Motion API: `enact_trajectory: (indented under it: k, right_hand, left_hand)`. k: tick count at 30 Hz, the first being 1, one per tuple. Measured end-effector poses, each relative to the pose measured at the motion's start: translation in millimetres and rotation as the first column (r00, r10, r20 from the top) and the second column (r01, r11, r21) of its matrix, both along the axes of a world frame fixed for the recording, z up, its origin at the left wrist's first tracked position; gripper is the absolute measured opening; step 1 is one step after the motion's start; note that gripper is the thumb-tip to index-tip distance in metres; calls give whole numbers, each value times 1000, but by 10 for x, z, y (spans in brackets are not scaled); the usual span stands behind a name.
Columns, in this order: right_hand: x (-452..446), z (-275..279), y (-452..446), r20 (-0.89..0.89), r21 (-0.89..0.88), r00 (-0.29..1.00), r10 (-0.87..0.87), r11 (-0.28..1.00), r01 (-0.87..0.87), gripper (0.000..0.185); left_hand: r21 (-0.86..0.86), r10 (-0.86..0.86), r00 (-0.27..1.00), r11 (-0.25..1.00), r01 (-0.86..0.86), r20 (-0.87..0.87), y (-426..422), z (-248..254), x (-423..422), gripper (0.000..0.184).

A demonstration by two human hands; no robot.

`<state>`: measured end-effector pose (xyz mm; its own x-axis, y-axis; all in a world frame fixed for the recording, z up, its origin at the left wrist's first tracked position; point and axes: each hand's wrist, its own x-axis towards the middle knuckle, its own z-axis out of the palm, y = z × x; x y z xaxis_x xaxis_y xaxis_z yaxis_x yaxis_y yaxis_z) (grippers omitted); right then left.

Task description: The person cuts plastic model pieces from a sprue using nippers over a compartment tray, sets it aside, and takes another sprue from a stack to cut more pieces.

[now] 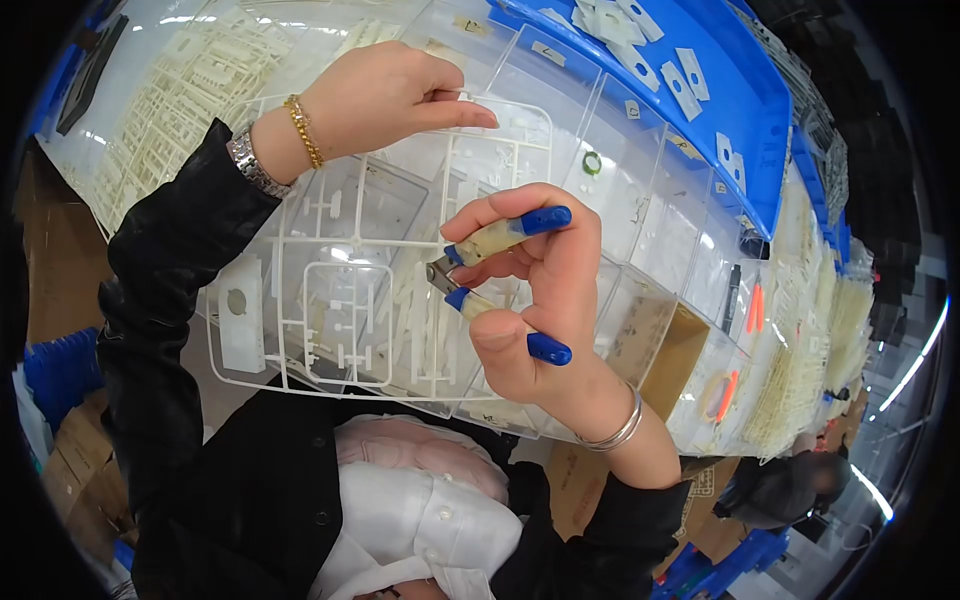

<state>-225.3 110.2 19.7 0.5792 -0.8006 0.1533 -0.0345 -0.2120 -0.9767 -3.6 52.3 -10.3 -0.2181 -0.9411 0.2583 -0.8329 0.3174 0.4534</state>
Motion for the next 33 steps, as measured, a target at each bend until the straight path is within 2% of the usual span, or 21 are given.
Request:
enact_trajectory:
  k: [3, 6, 8, 10, 11, 13, 16, 17, 19, 20, 23, 29, 33]
  right_hand:
    - [4, -20, 21, 41, 23, 999, -16, 1000, 15, 92]
    - [-30, -117, -3, 109, -127, 987, 116, 987, -102, 92]
    - [-19, -106, 7, 37, -212, 993, 112, 972, -102, 91]
    - [-38, -161, -49, 69, -296, 975, 213, 937, -184, 91]
    - [-84, -267, -154, 132, -341, 940, 316, 904, -256, 91]
    - [-126, -320, -179, 136, -388, 919, 370, 873, -294, 93]
    - [-105, -203, -62, 54, -304, 984, 169, 942, -145, 96]
    - [-108, -81, 58, 68, -213, 996, 60, 976, -44, 97]
    - [-173, 75, 248, 49, -39, 998, -36, 999, 37, 99]
    - [-245, 131, 318, 30, 42, 999, -24, 999, 23, 100]
    - [-361, 122, 448, -25, 138, 999, 48, 990, -44, 104]
    - [-432, -7, 507, -4, 51, 983, 186, 981, -186, 104]
    - [-440, -75, 528, 45, -2, 976, 215, 977, -215, 102]
  left_hand:
    - [56, 8, 999, 998, -10, 46, -3, 36, 5, 59]
    - [75, 10, 997, 997, -16, 73, -7, 33, -1, 61]
    - [33, 9, 998, 999, -11, 57, -10, 14, -6, 59]
    - [-42, 2, 1000, 999, -2, 14, -2, -32, -9, 56]
    - [-28, 6, 1000, 1000, -6, 9, 0, -36, -6, 56]
    - [-1, 8, 1000, 1000, -8, -2, 4, -4, -15, 56]
    - [10, 25, 1000, 1000, -25, 5, -11, -6, -24, 58]
    - [3, 15, 1000, 1000, -15, 7, -12, -13, -24, 58]
    - [-12, 2, 1000, 1000, -2, 11, -17, -9, -16, 58]
    - [19, -8, 1000, 1000, 7, 27, -13, 21, 6, 55]
    - [75, -33, 998, 997, 28, 55, -26, 92, 38, 51]
    - [72, -28, 998, 997, 24, 58, -21, 71, 39, 51]
    - [66, -30, 998, 997, 26, 55, -29, 55, 40, 51]
